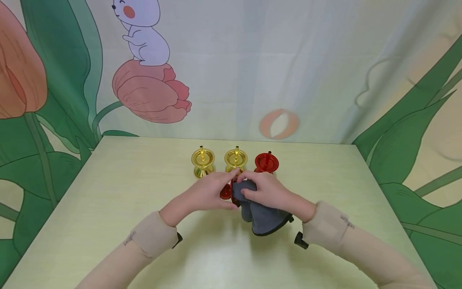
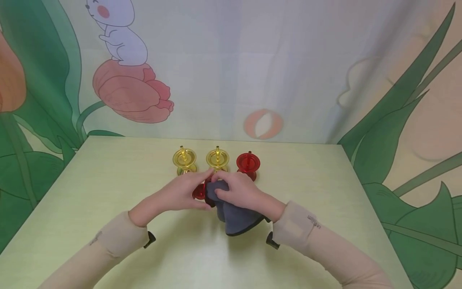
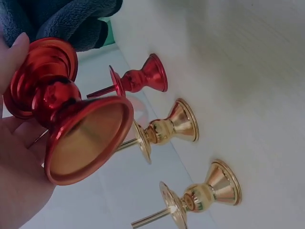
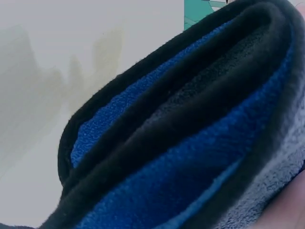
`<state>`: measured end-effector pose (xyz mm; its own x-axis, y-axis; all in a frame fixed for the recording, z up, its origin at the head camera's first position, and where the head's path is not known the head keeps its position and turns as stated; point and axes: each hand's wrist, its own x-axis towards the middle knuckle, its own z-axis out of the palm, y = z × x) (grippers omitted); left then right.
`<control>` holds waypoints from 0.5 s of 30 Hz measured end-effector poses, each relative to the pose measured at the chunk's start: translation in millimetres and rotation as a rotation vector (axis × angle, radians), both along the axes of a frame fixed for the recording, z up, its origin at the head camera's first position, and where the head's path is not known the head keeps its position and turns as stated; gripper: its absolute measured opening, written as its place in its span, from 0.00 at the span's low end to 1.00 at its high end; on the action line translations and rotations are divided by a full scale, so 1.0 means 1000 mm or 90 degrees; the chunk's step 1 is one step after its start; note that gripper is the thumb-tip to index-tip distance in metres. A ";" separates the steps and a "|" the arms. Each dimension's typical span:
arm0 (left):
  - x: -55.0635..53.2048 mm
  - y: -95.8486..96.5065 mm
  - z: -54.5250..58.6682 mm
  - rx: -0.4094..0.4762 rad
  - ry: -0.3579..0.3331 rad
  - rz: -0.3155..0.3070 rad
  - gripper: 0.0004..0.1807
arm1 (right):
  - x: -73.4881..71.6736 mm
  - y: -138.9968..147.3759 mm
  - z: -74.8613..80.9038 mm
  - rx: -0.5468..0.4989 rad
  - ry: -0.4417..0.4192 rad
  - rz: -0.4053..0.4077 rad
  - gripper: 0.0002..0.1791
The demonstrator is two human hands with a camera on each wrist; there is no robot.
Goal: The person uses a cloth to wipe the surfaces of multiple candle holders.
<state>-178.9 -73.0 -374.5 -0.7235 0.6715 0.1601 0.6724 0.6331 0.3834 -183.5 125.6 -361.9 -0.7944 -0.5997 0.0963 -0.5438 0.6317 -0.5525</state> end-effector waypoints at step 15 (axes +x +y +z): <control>-0.002 0.002 -0.024 0.016 0.277 0.034 0.49 | -0.017 0.001 -0.007 -0.172 -0.226 -0.073 0.10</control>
